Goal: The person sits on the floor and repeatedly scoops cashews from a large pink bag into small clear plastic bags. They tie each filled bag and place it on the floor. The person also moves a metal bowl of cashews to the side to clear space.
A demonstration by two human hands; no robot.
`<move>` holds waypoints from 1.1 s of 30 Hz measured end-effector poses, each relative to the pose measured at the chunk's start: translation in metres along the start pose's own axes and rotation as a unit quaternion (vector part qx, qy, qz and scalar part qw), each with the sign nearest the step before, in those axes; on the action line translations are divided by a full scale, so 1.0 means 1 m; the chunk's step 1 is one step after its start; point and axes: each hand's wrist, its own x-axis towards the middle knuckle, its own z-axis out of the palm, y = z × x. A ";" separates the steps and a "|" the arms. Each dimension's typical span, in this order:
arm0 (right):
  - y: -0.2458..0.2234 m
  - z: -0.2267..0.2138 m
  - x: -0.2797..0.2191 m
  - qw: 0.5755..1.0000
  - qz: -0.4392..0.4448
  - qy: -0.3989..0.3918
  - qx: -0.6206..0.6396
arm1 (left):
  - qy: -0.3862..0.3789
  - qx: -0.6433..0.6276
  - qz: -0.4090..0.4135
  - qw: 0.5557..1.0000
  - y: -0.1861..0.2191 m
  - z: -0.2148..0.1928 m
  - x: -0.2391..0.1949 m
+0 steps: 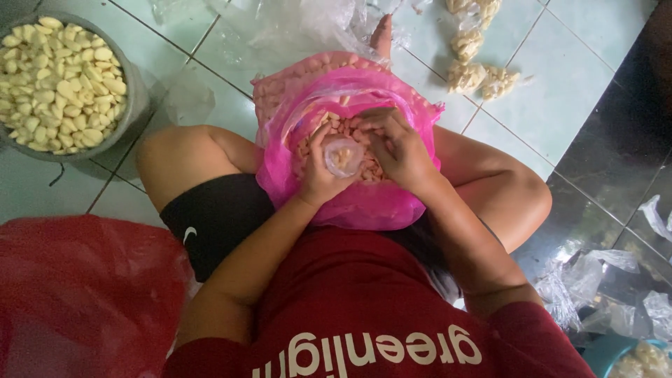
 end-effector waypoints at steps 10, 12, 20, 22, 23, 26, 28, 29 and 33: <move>0.075 0.047 -0.028 0.859 0.126 -0.284 -0.408 | 0.015 0.039 0.028 0.999 -0.004 0.004 0.001; 0.078 0.055 -0.031 0.819 0.180 -0.328 -0.436 | 0.003 0.025 0.016 1.000 -0.009 0.003 -0.005; 0.142 0.076 -0.061 0.808 -0.045 -0.213 -0.548 | -0.003 0.054 0.000 0.999 0.001 0.000 -0.004; 0.163 0.071 -0.068 0.824 0.077 -0.269 -0.492 | 0.001 0.048 0.001 0.999 -0.007 0.001 -0.009; 0.174 0.069 -0.069 0.824 0.192 -0.319 -0.428 | 0.009 0.042 0.007 0.999 -0.011 0.001 -0.011; 0.117 0.058 -0.049 0.797 -0.012 -0.308 -0.520 | -0.005 0.023 0.004 1.000 0.003 -0.005 -0.001; 0.070 0.048 -0.023 0.792 -0.041 -0.304 -0.528 | -0.006 0.021 0.011 1.000 0.001 -0.004 -0.001; 0.046 0.043 -0.012 0.787 -0.068 -0.299 -0.536 | -0.008 0.019 0.017 1.000 0.000 -0.003 -0.002; 0.099 0.052 -0.035 0.839 0.119 -0.310 -0.431 | -0.001 0.030 0.016 0.999 -0.001 0.001 -0.004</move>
